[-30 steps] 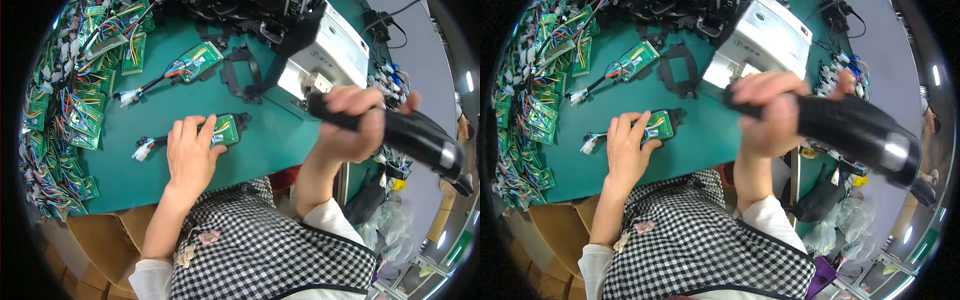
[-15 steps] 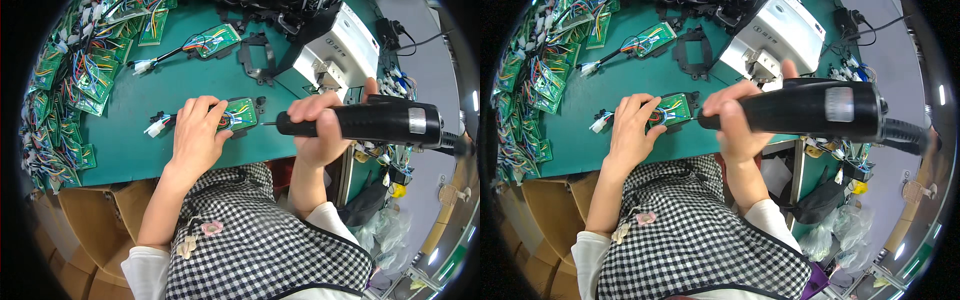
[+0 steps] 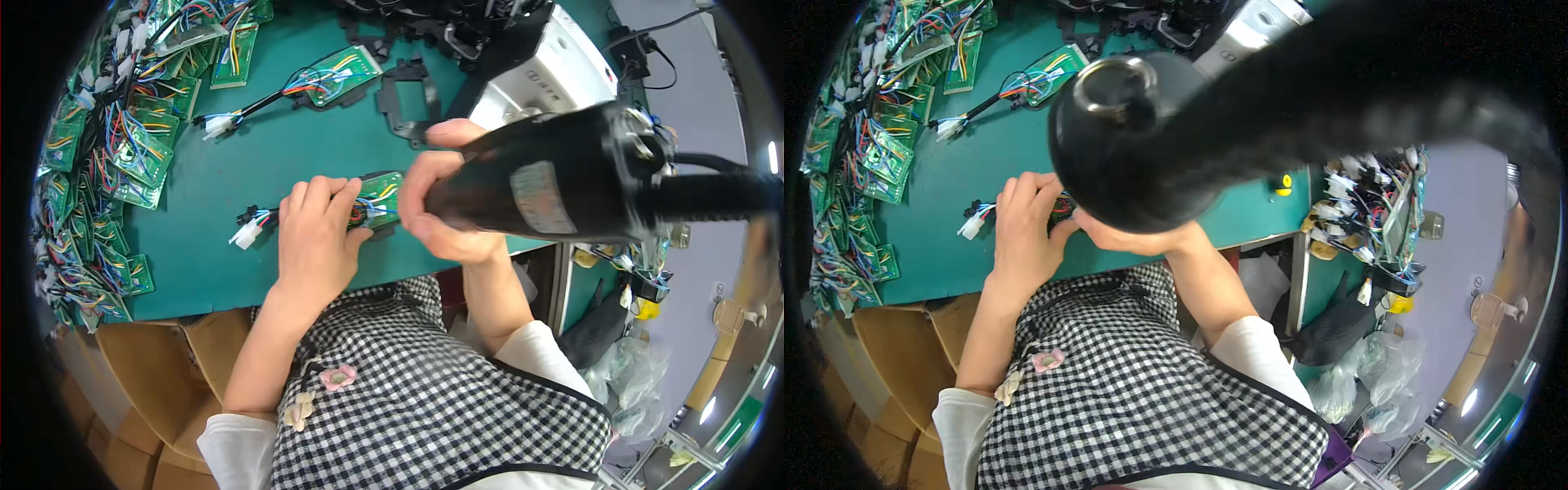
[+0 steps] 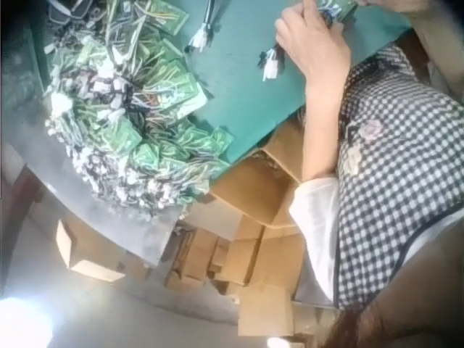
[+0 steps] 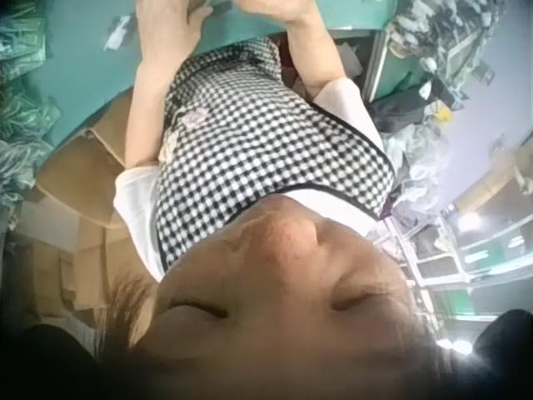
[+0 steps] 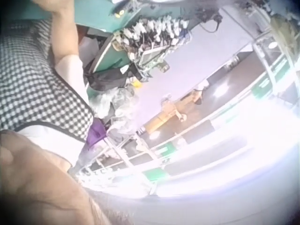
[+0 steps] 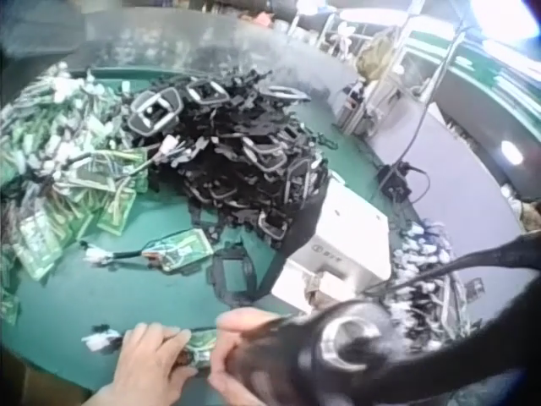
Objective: The person assembles electronic components by placing a circuit board into a plastic frame, fastening them with a power screwdriver, and placing the finished unit into a cardboard box.
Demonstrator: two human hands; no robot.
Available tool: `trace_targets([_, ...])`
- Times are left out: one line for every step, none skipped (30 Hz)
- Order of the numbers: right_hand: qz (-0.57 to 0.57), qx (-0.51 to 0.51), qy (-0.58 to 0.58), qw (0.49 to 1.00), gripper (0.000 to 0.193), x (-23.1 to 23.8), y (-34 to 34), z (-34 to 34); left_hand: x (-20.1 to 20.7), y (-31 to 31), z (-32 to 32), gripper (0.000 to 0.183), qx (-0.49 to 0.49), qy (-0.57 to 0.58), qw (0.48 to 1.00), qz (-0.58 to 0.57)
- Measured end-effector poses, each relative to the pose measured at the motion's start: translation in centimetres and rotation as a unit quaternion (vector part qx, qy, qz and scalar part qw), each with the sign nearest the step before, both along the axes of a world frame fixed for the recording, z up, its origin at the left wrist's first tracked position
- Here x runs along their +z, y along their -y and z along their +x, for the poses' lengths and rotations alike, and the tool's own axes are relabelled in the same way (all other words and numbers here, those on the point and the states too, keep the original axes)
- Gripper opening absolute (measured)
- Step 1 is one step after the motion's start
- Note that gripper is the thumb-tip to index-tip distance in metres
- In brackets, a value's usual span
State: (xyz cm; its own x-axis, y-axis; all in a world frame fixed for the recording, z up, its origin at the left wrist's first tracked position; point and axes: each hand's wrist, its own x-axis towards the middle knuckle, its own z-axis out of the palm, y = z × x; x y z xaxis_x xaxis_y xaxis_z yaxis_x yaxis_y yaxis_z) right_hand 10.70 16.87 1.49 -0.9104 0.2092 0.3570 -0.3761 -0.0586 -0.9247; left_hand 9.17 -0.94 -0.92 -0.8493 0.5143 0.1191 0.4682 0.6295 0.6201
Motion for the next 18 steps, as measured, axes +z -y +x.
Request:
trace_targets([0.019, 0.010, 0.007, 1.000, 0.077, -0.2, -0.2, -0.3, -0.2, 0.1, -0.2, 0.053, 0.002, -0.015, 1.000, 0.001])
trace_targets([0.038, 0.019, 0.013, 0.999, 0.076, -0.2, -0.4, -0.4, -0.1, 0.0, -0.5, 0.053, 0.000, -0.022, 1.000, 0.003])
trace_targets([0.056, 0.030, 0.022, 0.998, 0.076, -0.2, -0.6, -0.6, -0.1, 0.0, -0.6, 0.054, -0.002, -0.032, 0.999, -0.008])
trace_targets([0.075, 0.040, 0.032, 0.996, 0.075, 0.0, -0.5, -0.8, -0.1, 0.0, -0.6, 0.056, -0.003, -0.041, 0.999, -0.020])
trace_targets([-0.014, 0.046, -0.031, 0.998, 0.069, 1.0, -0.8, -0.3, -0.1, 0.1, -0.4, 0.055, -0.012, -0.046, 0.999, -0.018])
trace_targets([0.127, -0.069, -0.123, 0.982, 0.064, 0.9, -2.5, -0.5, 0.1, 0.1, -0.5, 0.055, -0.006, -0.051, 0.999, -0.017])
trace_targets([0.019, -0.138, -0.159, 0.977, 0.061, 2.7, -2.9, 0.0, 0.4, 0.1, -0.4, 0.055, 0.005, -0.061, 0.998, -0.020])
trace_targets([-0.036, -0.154, -0.261, 0.952, 0.070, 4.8, -3.9, -0.7, 0.6, 0.1, -0.2, 0.055, 0.017, -0.070, 0.997, -0.023])
trace_targets([-0.036, -0.207, -0.233, 0.950, 0.073, 5.9, -5.2, -0.6, 0.5, 0.1, 0.0, 0.055, 0.041, -0.074, 0.996, -0.042])
trace_targets([-0.011, -0.205, -0.256, 0.945, 0.071, 6.4, -6.2, -1.2, 0.3, 0.2, 0.0, 0.055, 0.039, -0.078, 0.995, -0.041])
trace_targets([0.040, -0.230, -0.226, 0.946, 0.072, 6.4, -6.2, -1.7, 0.0, 0.3, 0.0, 0.053, 0.047, -0.077, 0.995, -0.046])
trace_targets([0.090, -0.252, -0.193, 0.944, 0.073, 6.2, -6.0, -2.3, -0.2, 0.4, 0.0, 0.051, 0.058, -0.075, 0.994, -0.052])
trace_targets([0.084, -0.222, -0.189, 0.953, 0.070, 5.4, -6.0, -3.0, -0.3, 0.3, 0.0, 0.047, 0.062, -0.086, 0.993, -0.049])
trace_targets([0.066, -0.174, -0.188, 0.964, 0.072, 5.4, -6.3, -3.2, -0.5, 0.3, -0.1, 0.047, 0.065, -0.087, 0.993, -0.049])
trace_targets([0.036, -0.161, -0.166, 0.972, 0.072, 5.6, -5.8, -3.2, -0.8, 0.6, 0.0, 0.046, 0.065, -0.110, 0.991, -0.025])
trace_targets([0.005, -0.147, -0.143, 0.979, 0.072, 5.7, -5.1, -2.7, -1.1, 0.9, 0.2, 0.045, 0.066, -0.133, 0.989, -0.001])
trace_targets([-0.016, -0.148, -0.128, 0.980, 0.075, 5.3, -4.9, -2.1, -1.3, 0.8, 0.7, 0.044, 0.077, -0.134, 0.988, 0.014])
trace_targets([-0.011, -0.157, -0.123, 0.980, 0.079, 5.1, -4.2, -1.5, -1.6, 0.8, 1.0, 0.043, 0.086, -0.120, 0.988, 0.040])
